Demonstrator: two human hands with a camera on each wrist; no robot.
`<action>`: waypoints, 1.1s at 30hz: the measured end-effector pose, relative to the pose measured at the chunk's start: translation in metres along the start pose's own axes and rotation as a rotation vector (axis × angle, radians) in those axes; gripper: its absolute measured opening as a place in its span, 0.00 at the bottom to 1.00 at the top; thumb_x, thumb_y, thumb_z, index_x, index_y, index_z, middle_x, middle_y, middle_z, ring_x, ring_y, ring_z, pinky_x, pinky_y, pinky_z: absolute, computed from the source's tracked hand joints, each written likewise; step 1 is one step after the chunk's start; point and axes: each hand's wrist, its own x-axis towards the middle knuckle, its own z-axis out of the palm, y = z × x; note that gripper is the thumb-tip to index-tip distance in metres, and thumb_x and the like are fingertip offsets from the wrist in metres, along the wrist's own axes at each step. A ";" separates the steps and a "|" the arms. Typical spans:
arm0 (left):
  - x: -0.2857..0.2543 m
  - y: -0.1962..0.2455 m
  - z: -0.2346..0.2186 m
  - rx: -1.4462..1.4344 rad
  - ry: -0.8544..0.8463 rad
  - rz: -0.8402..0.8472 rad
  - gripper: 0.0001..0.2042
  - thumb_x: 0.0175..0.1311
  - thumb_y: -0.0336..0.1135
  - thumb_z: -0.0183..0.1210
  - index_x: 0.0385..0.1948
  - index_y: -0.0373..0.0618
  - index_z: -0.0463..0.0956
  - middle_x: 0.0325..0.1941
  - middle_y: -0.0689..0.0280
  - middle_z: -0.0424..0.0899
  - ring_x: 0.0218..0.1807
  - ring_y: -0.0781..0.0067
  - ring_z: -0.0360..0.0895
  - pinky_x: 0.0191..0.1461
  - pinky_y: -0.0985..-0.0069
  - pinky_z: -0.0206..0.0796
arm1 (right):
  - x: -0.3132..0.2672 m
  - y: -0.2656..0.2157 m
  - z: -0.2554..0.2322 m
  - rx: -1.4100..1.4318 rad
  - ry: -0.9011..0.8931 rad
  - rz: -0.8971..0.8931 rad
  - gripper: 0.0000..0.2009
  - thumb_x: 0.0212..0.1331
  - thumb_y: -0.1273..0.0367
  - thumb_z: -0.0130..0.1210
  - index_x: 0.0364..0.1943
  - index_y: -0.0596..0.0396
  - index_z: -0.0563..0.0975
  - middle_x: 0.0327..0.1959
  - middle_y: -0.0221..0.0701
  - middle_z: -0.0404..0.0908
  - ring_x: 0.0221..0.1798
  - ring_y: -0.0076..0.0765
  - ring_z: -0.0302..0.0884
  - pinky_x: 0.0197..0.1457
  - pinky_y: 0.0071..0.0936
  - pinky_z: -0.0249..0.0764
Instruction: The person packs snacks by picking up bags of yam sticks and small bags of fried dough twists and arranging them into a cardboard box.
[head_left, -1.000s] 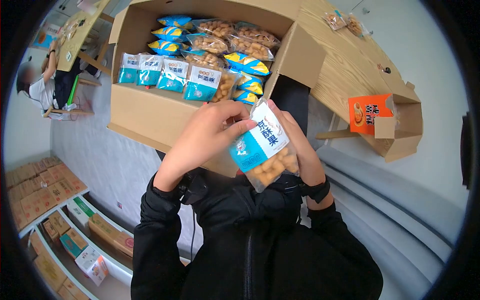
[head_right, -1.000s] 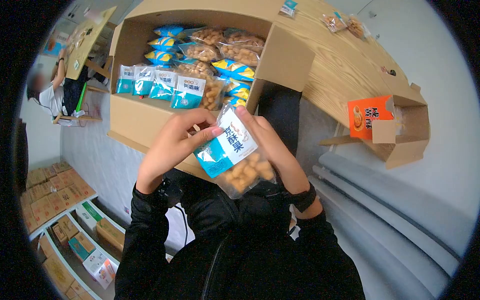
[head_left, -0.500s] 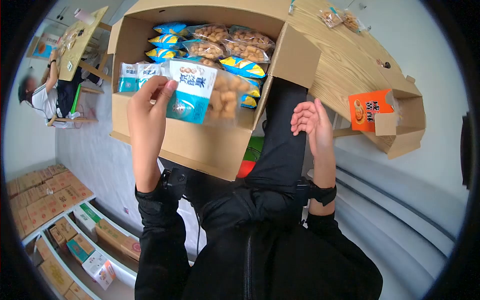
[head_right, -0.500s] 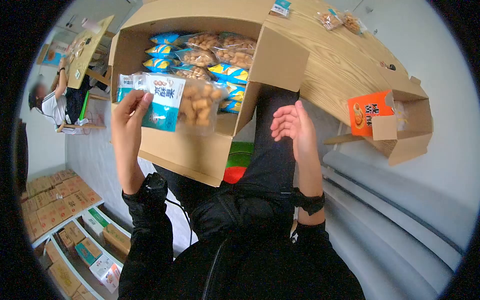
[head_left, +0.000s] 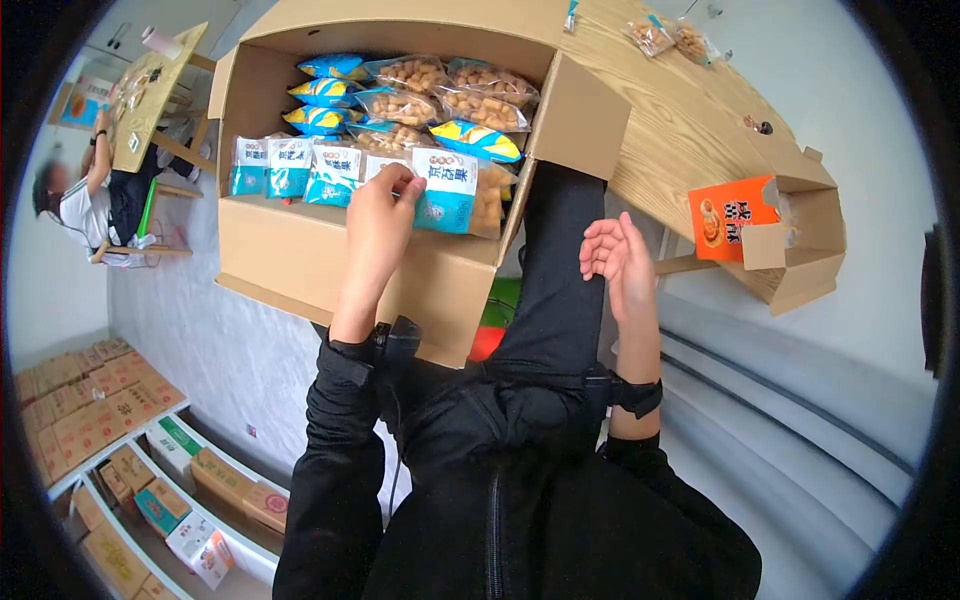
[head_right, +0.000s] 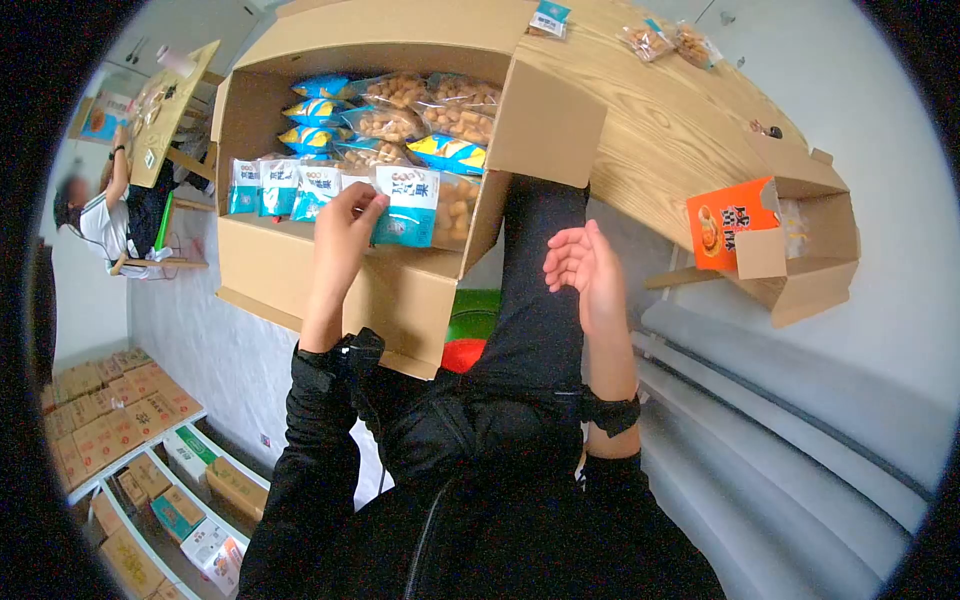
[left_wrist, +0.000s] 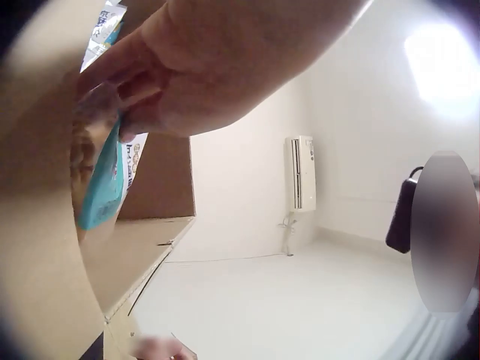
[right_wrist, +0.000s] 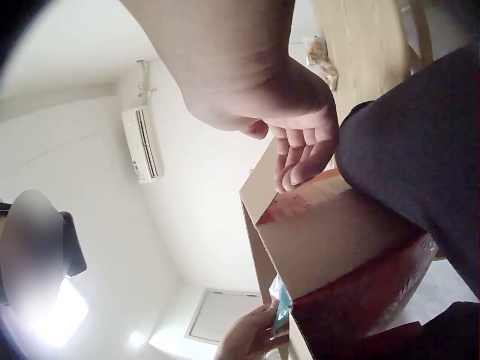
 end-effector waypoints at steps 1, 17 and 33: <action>0.000 -0.003 0.004 -0.013 -0.011 0.007 0.06 0.47 0.32 0.52 0.22 0.39 0.71 0.20 0.57 0.75 0.24 0.62 0.73 0.27 0.74 0.61 | 0.001 0.001 0.000 0.000 -0.002 0.000 0.21 0.54 0.54 0.30 0.25 0.58 0.68 0.16 0.32 0.69 0.17 0.24 0.65 0.20 0.17 0.62; -0.008 -0.014 -0.002 0.034 -0.033 0.106 0.10 0.42 0.35 0.57 0.21 0.37 0.72 0.20 0.59 0.75 0.24 0.69 0.72 0.28 0.77 0.61 | 0.012 0.010 -0.001 -0.029 0.081 -0.002 0.22 0.54 0.53 0.31 0.23 0.57 0.68 0.14 0.30 0.69 0.14 0.22 0.66 0.16 0.16 0.63; -0.038 -0.037 -0.057 -0.161 0.294 -0.083 0.07 0.53 0.31 0.48 0.23 0.36 0.70 0.22 0.65 0.74 0.26 0.80 0.69 0.29 0.84 0.59 | 0.192 -0.053 -0.100 -0.414 0.347 -0.234 0.12 0.49 0.64 0.38 0.19 0.57 0.69 0.11 0.28 0.67 0.11 0.21 0.62 0.12 0.17 0.59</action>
